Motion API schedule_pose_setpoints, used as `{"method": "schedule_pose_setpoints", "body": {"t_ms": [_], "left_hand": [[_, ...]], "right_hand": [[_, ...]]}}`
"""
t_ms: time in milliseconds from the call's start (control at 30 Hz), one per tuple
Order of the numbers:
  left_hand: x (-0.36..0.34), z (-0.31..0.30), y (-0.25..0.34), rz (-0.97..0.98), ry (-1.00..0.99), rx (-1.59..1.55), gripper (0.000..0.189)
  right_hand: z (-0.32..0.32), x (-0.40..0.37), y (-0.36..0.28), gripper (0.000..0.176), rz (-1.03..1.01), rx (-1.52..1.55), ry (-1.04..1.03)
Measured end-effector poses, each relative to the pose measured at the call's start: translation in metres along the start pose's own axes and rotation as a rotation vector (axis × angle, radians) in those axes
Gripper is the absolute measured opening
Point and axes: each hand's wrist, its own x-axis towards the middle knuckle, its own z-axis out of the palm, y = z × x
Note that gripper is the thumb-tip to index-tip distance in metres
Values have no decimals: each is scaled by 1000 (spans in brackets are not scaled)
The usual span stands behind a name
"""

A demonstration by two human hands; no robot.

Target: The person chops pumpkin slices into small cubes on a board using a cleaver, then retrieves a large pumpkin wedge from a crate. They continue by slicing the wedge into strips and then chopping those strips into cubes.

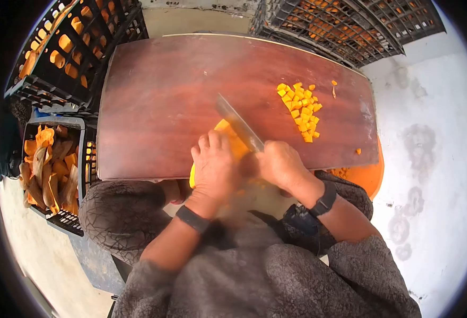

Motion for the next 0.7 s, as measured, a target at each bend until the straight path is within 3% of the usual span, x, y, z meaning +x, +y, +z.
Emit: {"method": "schedule_pose_setpoints", "body": {"t_ms": [100, 200, 300, 500, 567, 700], "left_hand": [[-1, 12, -5, 7, 43, 35, 74], [-2, 14, -9, 18, 64, 34, 74], [-2, 13, -8, 2, 64, 27, 74], [1, 21, -13, 4, 52, 77, 74], [2, 15, -12, 4, 31, 48, 74], [1, 12, -12, 27, 55, 6, 74]], "right_hand": [[3, -4, 3, 12, -67, 52, 111], [0, -13, -1, 13, -55, 56, 92], [-14, -21, 5, 23, -17, 56, -55], [6, -23, 5, 21, -21, 33, -27], [17, -14, 9, 8, -111, -55, 18], [7, -9, 5, 6, -86, 37, 89]]}}
